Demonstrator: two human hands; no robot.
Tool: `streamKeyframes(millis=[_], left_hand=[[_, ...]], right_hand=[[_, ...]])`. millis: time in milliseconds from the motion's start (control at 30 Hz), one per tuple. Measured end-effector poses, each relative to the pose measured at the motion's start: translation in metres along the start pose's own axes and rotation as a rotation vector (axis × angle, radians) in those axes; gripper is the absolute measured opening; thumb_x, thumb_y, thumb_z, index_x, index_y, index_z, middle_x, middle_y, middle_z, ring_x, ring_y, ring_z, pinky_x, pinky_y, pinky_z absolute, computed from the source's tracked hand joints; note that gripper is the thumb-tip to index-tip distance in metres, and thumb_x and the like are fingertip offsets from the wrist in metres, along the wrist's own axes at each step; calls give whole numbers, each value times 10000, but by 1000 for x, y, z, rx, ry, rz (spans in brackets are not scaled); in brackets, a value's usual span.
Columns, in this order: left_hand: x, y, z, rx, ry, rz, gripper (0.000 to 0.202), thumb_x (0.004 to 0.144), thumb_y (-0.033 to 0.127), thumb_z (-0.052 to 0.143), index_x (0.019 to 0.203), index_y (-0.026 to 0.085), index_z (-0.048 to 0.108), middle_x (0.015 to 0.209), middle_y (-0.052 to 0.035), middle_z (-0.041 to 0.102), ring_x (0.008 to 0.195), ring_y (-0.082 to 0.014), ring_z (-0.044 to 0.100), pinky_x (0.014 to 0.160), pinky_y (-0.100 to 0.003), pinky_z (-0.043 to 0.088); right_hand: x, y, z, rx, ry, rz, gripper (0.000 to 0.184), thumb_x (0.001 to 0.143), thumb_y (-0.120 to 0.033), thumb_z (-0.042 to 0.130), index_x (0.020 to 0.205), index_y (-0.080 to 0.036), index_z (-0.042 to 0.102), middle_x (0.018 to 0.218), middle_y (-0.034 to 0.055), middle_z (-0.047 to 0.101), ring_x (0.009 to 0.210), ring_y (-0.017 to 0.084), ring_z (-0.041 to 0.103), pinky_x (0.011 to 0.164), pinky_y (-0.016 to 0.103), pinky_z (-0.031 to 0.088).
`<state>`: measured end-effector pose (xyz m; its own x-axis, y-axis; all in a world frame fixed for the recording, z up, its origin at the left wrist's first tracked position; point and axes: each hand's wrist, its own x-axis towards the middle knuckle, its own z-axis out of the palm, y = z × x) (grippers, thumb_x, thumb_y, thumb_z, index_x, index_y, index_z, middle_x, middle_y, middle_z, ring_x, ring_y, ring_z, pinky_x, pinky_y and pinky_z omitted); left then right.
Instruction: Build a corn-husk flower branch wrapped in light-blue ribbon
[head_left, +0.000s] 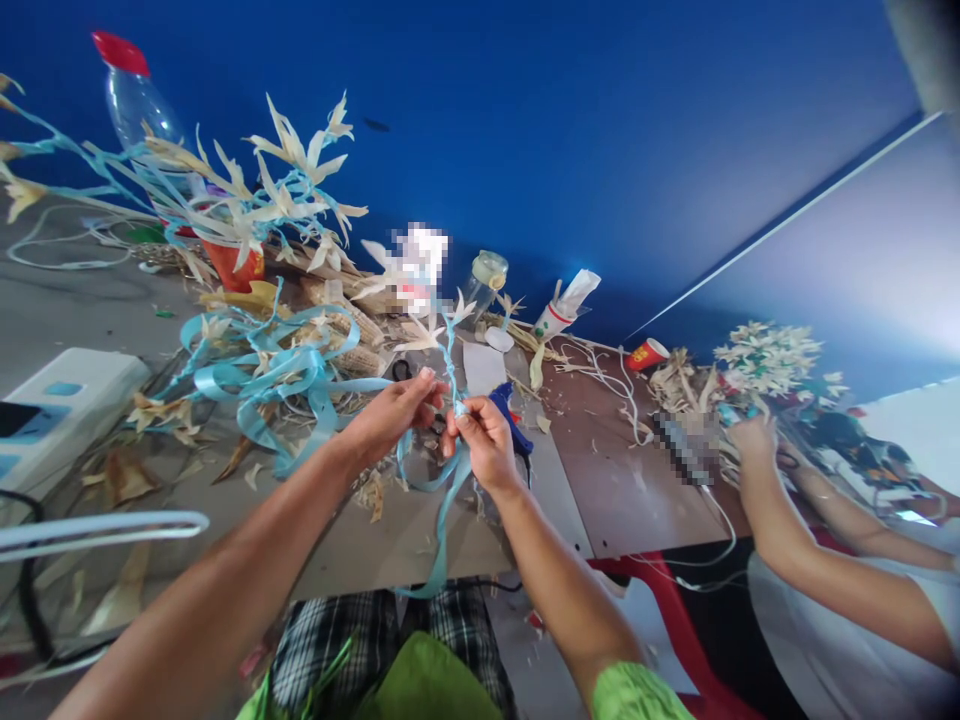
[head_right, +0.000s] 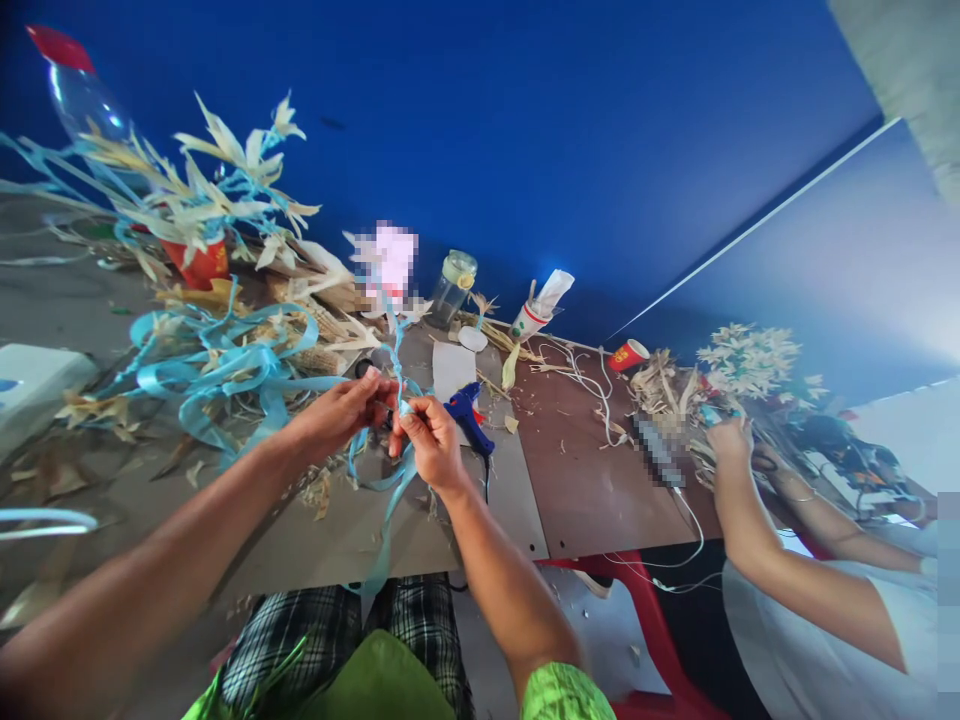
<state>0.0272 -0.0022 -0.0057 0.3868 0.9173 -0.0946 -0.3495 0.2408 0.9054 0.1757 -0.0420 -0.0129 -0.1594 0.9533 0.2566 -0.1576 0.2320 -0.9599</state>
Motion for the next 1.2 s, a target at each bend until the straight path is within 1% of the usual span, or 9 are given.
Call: streamKeyframes(millis=[100,233,400,533,700,833,933,1100,1200], left_hand=[[-1,2,3,-104,-74,32,349,752,436,646,879,111,653,732,-9,558,536,-60,464,540,-211,413],[-4,6,6,-197,-234,-10,297,735,341,675,947,134,649,582,16,503,522,-128,544,525,-273,476],[-6,9,5,-236,-220,-32,296,725,309,686,955,129,641,532,23,496,491,-151,563,482,-294,491],[-6,8,4,-193,-281,-48,256,732,340,677,872,132,626,613,-29,599,497,-171,589,497,-318,491],[-3,6,2,-88,-177,66,231,673,317,724,687,138,578,675,-12,588,537,-101,530,518,-237,437],[-1,11,-2,280,-116,156,219,722,350,658,679,144,597,569,19,526,526,-95,474,527,-222,391],[0,14,-5,500,-92,209,197,755,343,602,714,152,624,628,0,578,581,-119,513,565,-233,408],[-1,14,-4,639,9,240,211,773,357,560,744,167,648,573,16,557,533,-119,495,536,-231,377],[-1,14,-2,629,51,217,210,767,369,574,726,172,635,506,37,506,489,-105,443,509,-225,341]], right_hand=[[0,0,-1,-18,10,23,263,798,-425,610,769,-204,471,642,-51,537,460,80,537,473,230,430],[0,1,0,-35,11,83,307,776,-473,616,779,-207,463,640,-47,551,455,86,532,469,239,443],[0,5,0,-29,-1,84,333,768,-493,618,767,-203,454,644,-51,540,450,79,532,456,224,437],[1,6,1,-44,-19,60,309,794,-471,601,749,-202,455,617,-55,533,450,80,531,465,229,441],[1,5,0,-51,-38,51,305,796,-477,596,745,-206,465,614,-46,532,448,96,528,459,244,424],[2,7,-2,-193,-56,80,307,802,-512,562,773,-216,484,622,-18,555,533,133,541,541,275,439],[4,11,-3,-327,-31,-11,255,817,-445,554,738,-210,498,724,14,551,689,153,537,681,298,441],[9,12,-7,-450,81,-127,181,770,-362,606,716,-198,553,930,54,492,951,187,477,888,336,381],[11,9,-9,-434,113,-101,187,741,-358,637,697,-190,568,936,54,475,956,183,468,908,328,366]])
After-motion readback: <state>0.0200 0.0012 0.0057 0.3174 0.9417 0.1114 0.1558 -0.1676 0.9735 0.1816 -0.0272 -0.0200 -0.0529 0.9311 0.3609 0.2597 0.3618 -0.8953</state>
